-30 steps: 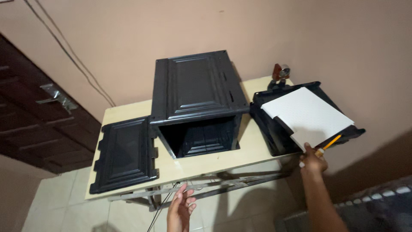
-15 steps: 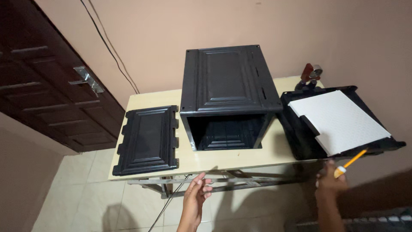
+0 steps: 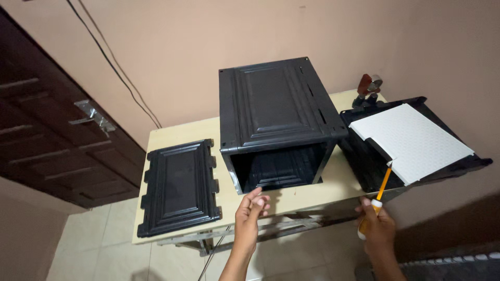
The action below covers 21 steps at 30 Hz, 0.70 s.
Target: The person assembles a black plastic crate by inserting a white foam insert and then using a yellow-handled screwdriver to tighten screws along the edges of the crate panels. The person repeatedly rotates the crate to access different sides and secures the panels together.
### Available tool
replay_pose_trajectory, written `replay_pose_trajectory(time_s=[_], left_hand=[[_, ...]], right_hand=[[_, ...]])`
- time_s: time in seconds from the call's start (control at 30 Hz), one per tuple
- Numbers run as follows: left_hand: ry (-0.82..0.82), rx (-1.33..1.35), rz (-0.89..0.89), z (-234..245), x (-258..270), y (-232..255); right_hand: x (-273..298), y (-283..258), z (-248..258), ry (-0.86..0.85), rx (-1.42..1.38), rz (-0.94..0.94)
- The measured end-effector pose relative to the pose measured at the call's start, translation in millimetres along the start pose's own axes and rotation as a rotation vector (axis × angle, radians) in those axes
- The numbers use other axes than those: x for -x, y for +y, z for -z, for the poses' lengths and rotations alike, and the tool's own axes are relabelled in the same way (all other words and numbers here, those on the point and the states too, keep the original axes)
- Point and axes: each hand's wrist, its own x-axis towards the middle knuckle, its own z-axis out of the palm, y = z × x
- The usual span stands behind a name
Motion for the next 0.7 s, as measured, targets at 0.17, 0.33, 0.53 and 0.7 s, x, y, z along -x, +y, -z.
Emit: replay_pose_trajectory(time_s=[0.17,0.33,0.53,0.7], left_hand=[[0.067,-0.206,-0.190,-12,-15,25],[0.195,-0.396,-0.523,-33,-21,71],[0.197,-0.835,-0.862,-51,-69,132],[0.134,-1.135,-0.836,-62,-172,165]], right_hand=[[13,-27,-11,-0.015,0.111,0.055],[-9,-69,-24,-0.022,0.211,0.038],[-78,-92,-63,-0.211,0.022,0.116],[-108,-95,-95,-0.266,-0.073,0.052]])
